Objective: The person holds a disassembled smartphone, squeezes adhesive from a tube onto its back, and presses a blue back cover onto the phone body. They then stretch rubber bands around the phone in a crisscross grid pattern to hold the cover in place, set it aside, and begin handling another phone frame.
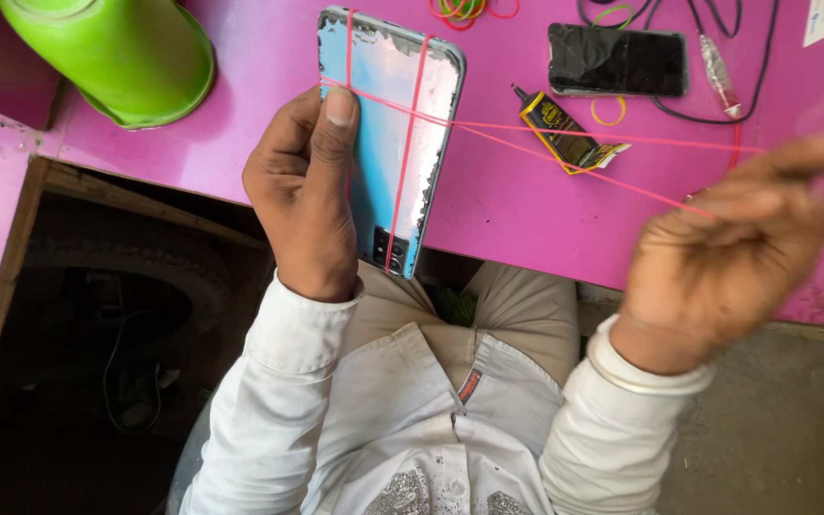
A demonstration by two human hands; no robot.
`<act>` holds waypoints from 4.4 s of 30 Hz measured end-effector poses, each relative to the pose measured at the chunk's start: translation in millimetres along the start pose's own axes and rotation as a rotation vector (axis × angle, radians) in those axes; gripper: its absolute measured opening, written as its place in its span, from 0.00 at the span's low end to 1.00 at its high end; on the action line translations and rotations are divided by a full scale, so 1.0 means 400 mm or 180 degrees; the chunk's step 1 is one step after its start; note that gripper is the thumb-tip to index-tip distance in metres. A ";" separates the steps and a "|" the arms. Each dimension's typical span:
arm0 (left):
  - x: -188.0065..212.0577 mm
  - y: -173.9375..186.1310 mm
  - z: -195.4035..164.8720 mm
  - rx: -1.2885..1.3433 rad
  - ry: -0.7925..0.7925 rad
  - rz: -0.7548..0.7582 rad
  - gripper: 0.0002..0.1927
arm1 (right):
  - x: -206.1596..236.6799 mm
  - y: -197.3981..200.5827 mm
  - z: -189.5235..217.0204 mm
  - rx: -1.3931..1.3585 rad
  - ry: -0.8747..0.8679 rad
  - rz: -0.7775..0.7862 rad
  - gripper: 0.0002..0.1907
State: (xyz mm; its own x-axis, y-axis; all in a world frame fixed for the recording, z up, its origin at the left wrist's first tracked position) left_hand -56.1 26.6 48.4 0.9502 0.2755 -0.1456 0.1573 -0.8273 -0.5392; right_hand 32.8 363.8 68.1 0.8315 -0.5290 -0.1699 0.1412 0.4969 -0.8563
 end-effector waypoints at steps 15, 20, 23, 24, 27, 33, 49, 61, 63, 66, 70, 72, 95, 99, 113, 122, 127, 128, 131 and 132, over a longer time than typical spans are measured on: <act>0.056 -0.151 -0.058 -0.3040 -0.0785 0.2285 0.18 | 0.032 -0.197 -0.273 0.3635 -0.1099 0.2395 0.26; 0.065 -0.162 -0.052 -0.2739 -0.0677 0.2339 0.17 | 0.003 -0.151 -0.267 0.2582 -0.0783 0.1218 0.16; 0.073 -0.147 -0.015 -0.2895 -0.0126 0.2455 0.28 | 0.054 -0.179 -0.297 0.1990 -0.1243 0.1693 0.19; 0.075 -0.150 -0.015 -0.2846 -0.0209 0.2456 0.29 | 0.060 -0.185 -0.302 0.1993 -0.1310 0.1787 0.19; 0.081 -0.156 -0.011 -0.2787 -0.0369 0.2444 0.32 | 0.062 -0.186 -0.306 0.2177 -0.1362 0.1871 0.18; 0.083 -0.168 -0.014 -0.2853 -0.0486 0.2481 0.31 | 0.046 -0.154 -0.300 0.2439 -0.1104 0.1690 0.15; 0.237 -0.210 -0.186 -0.2872 -0.4339 0.2174 0.11 | 0.019 -0.137 -0.233 0.2645 -0.1350 -0.0198 0.13; 0.233 -0.206 -0.193 -0.2838 -0.4484 0.2111 0.12 | 0.021 -0.162 -0.244 0.2708 -0.1363 0.0128 0.17; 0.232 -0.206 -0.194 -0.2884 -0.4472 0.2096 0.12 | 0.020 -0.145 -0.245 0.2642 -0.1376 0.0091 0.18; 0.225 -0.202 -0.191 -0.2935 -0.4338 0.2109 0.10 | 0.027 -0.114 -0.249 0.2370 -0.1571 0.0036 0.22; 0.156 -0.161 -0.190 -0.2298 -0.2898 0.1422 0.11 | 0.070 -0.136 -0.283 0.1837 -0.1652 0.0673 0.28; 0.099 -0.106 -0.155 -0.1475 -0.1516 0.0596 0.13 | 0.111 -0.168 -0.307 0.1552 -0.1653 0.1090 0.34; 0.036 -0.081 0.062 -0.0373 0.1194 0.1852 0.40 | -0.197 -0.067 -0.088 0.6036 0.1458 0.2014 0.08; 0.038 -0.080 0.087 -0.0261 0.1614 0.1513 0.29 | -0.204 0.005 -0.109 0.6531 0.1788 0.2641 0.02; 0.044 -0.103 0.053 -0.0857 0.1451 0.1400 0.18 | -0.181 -0.015 -0.030 0.3518 0.0446 0.0932 0.04; 0.046 -0.105 0.041 -0.0943 0.1243 0.1426 0.18 | -0.026 -0.136 -0.091 0.2816 -0.0030 0.0970 0.06; 0.045 -0.112 0.038 -0.0779 0.1185 0.1481 0.20 | 0.014 -0.175 -0.123 0.2197 -0.0545 0.0964 0.10; 0.045 -0.113 0.038 -0.0792 0.1155 0.1489 0.20 | 0.023 -0.182 -0.121 0.2118 -0.0598 0.0973 0.10; 0.046 -0.109 0.040 -0.0790 0.1155 0.1497 0.20 | 0.037 -0.184 -0.110 0.2095 -0.0650 0.0870 0.14; 0.046 -0.106 0.042 -0.0759 0.1203 0.1495 0.20 | 0.037 -0.180 -0.107 0.2120 -0.0645 0.0822 0.16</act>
State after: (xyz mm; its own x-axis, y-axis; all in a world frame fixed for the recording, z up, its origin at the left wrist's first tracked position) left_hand -49.9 74.8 54.7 0.9547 -0.2975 0.0045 -0.2840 -0.9159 -0.2838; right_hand 11.8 290.8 106.1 0.9561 -0.2335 -0.1771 0.1702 0.9344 -0.3130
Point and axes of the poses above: each hand's wrist, its own x-axis away from the middle knuckle, its own y-axis out of the back of the hand, z = x × y, the point moved 8 cm from there along -x, towards the middle knuckle, and after that the axes turned 9 degrees about -z, right-handed, at the moved point
